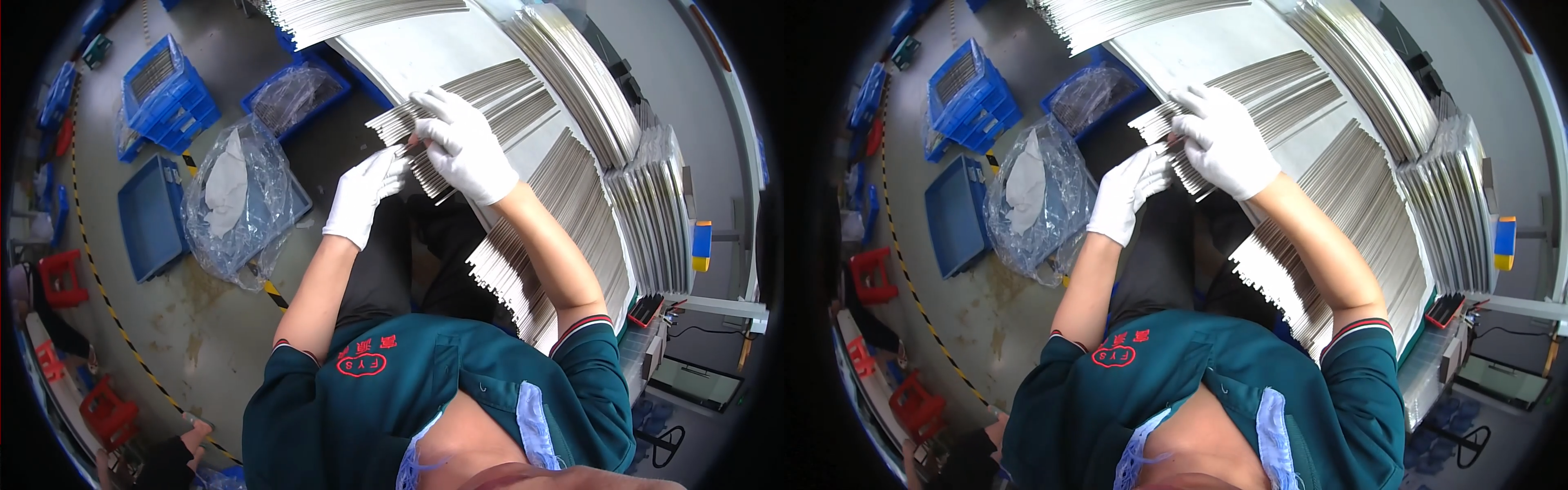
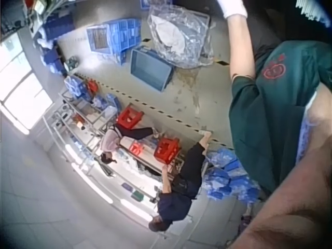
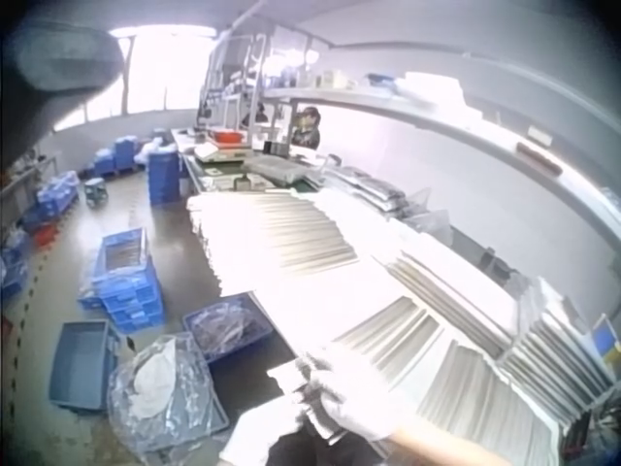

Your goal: The person is counting, grouping, and packaging thin metal rods into plastic sleeves and securing them with tape.

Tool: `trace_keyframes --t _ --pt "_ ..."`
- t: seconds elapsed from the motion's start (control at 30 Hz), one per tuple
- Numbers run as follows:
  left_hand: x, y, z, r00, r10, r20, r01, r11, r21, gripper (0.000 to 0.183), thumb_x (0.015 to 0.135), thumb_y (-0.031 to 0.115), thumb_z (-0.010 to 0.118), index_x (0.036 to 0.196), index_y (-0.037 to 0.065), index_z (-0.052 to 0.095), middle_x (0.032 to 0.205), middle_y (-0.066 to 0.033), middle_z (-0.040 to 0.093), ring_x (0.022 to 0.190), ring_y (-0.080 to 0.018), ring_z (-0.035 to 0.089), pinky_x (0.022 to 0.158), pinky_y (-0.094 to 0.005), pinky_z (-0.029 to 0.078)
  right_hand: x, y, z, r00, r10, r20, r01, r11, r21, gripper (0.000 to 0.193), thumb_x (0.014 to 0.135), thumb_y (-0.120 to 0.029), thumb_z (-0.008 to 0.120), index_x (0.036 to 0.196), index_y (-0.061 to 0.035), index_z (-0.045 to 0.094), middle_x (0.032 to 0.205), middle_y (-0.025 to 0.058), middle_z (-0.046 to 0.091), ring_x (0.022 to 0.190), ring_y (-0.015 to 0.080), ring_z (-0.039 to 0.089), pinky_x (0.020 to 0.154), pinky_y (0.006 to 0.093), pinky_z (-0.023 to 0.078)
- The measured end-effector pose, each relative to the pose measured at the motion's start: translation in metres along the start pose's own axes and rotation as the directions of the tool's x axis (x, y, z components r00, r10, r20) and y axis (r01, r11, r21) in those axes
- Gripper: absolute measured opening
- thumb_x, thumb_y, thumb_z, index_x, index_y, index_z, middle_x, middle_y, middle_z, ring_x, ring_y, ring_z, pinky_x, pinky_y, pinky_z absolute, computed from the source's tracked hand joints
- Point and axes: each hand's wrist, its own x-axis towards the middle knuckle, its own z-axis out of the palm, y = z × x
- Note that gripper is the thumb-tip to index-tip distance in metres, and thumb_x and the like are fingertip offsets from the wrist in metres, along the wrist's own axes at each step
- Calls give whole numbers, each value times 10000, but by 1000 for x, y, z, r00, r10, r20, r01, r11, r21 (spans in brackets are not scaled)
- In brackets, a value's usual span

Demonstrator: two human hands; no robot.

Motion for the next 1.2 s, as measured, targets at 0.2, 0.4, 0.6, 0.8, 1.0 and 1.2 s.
trace_keyframes --t 0.2,0.4,0.6,0.8,1.0,1.2 --pt "2 0 10 996 85 -13 -83 993 83 323 895 217 480 1104 -19 551 920 -68 607 780 -112 583 721 -227 466 -26 51 -23 936 345 72 -332 932 -144 168 694 -47 501 815 -62 617 904 104 598 843 283 548 785 348 438" --pt "2 2 4 975 221 9 -212 924 320 293 900 193 470 1093 -2 573 1021 -65 610 881 -108 568 770 -233 445 -34 109 -21 925 380 8 -370 906 -204 208 776 -242 537 839 -69 634 851 133 597 820 310 553 750 380 439" --pt "7 -8 11 663 613 430 -607 104 788 244 861 177 418 1004 55 574 1003 -115 588 890 -261 577 782 -344 474 -54 135 -30 925 380 24 -350 874 -337 264 821 -241 544 995 -50 600 1021 168 578 982 327 516 874 381 393" --pt "-10 -16 36 861 402 311 -486 476 733 320 865 297 435 983 38 581 970 -144 605 860 -320 590 761 -386 464 -99 146 -39 947 310 85 -257 889 -380 182 858 -168 489 929 -19 566 897 189 534 844 358 494 758 414 397" --pt "-40 -60 55 812 336 477 -583 504 637 267 801 271 507 936 54 586 869 -140 616 757 -267 600 655 -345 478 -154 146 -51 934 331 133 -255 881 -399 214 891 -175 453 973 6 532 953 189 531 885 347 490 813 397 375" --pt "10 0 86 255 711 656 -778 -253 576 162 704 221 515 600 114 579 517 -82 525 469 -262 515 442 -375 419 -146 107 -74 854 510 105 -416 790 -450 247 875 -197 476 1022 -29 581 1090 171 538 1044 320 479 931 392 353"
